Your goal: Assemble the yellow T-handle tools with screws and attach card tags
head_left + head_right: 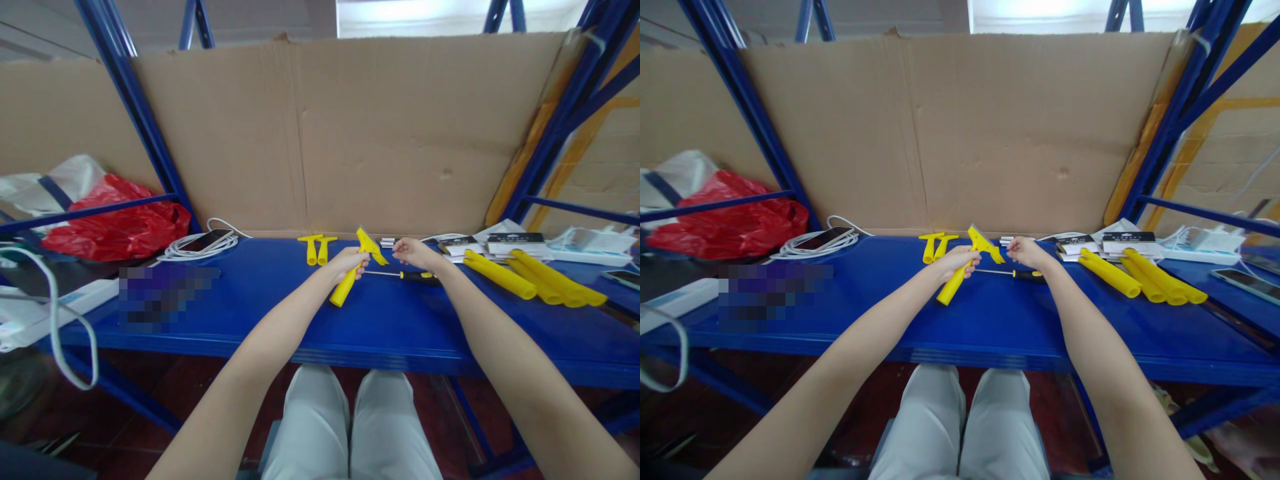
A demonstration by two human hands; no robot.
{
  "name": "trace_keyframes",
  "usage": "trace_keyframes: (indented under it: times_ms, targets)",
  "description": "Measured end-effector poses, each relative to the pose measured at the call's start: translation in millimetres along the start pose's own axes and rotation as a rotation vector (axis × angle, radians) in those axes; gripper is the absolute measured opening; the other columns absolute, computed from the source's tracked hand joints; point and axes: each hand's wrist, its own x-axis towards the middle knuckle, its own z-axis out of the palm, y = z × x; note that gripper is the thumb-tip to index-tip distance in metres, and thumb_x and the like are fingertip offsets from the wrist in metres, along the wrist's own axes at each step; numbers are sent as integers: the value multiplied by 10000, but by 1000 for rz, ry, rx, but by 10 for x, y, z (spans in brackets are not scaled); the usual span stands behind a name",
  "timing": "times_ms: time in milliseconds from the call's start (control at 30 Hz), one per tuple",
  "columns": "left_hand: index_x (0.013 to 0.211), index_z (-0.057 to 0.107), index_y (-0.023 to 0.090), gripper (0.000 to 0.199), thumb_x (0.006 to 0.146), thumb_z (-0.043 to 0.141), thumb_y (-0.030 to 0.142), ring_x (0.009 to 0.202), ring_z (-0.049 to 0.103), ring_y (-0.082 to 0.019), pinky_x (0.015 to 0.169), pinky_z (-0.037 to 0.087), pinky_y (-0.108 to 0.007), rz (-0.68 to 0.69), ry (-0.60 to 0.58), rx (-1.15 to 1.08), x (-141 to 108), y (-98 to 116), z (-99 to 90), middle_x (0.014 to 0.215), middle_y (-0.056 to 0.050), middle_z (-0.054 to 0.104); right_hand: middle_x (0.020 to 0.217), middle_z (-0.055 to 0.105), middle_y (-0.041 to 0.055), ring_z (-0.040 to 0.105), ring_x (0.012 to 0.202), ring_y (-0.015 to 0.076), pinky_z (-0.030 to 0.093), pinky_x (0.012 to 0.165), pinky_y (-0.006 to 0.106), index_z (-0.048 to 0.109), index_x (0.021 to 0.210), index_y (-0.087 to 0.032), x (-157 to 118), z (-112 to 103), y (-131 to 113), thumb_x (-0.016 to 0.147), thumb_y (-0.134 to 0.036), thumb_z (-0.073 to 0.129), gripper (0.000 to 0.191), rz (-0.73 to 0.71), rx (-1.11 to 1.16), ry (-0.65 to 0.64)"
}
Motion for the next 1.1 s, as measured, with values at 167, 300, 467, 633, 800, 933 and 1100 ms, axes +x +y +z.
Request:
trace_keyframes:
  times_ms: [167, 300, 467, 633, 800, 933, 1100]
  targets:
    - [672, 428, 190, 196, 781, 455, 29, 333, 342, -39, 361, 249, -186, -3, -13, 14, -36, 21, 35, 474, 87, 406, 616, 526, -50, 485, 498, 66, 428, 494, 190, 453, 778, -194, 5, 181, -142, 724, -178, 667, 221, -170, 247, -39]
    - [693, 441, 189, 179, 768, 454, 27, 328, 344, -39, 357, 248, -185, 3, -33, 1, -59, 32, 43, 471, 89, 415, 624, 515, -56, 485, 506, 63, 428, 494, 188, 443, 760, -195, 31, 237, -144, 704, -161, 672, 238, -198, 277, -18]
    - [697, 448, 190, 163, 755, 476, 40, 333, 349, -37, 359, 257, -177, 1, -51, 3, -54, 29, 28, 478, 88, 423, 640, 530, -49, 515, 537, 72, 466, 546, 207, 458, 755, -193, 42, 241, -139, 696, -128, 655, 216, -209, 278, 7]
    - [685, 435, 190, 174, 769, 473, 43, 328, 345, -37, 350, 257, -172, 5, -47, -4, -41, 24, 11, 472, 89, 415, 650, 544, -43, 532, 555, 74, 481, 579, 213, 470, 741, -187, 36, 254, -174, 683, -86, 640, 207, -215, 285, 29]
    - [687, 425, 190, 183, 791, 482, 50, 328, 343, -30, 347, 256, -159, 5, -52, -7, -31, 16, -3, 465, 94, 403, 660, 543, -35, 538, 565, 75, 471, 554, 197, 473, 729, -187, 53, 279, -173, 684, -100, 648, 200, -251, 246, 62]
    - [689, 415, 193, 187, 800, 477, 56, 321, 332, -33, 338, 255, -162, -9, -64, -30, -21, 26, -14, 465, 93, 404, 659, 546, -30, 537, 571, 85, 472, 556, 210, 472, 724, -190, 71, 285, -151, 688, -162, 664, 198, -279, 220, 68]
    - [701, 411, 195, 185, 814, 449, 53, 315, 320, -35, 334, 248, -162, -21, -70, -65, -23, 46, -17, 467, 94, 397, 658, 541, -29, 529, 574, 93, 469, 563, 228, 474, 728, -193, 79, 285, -149, 691, -208, 658, 188, -302, 233, 92]
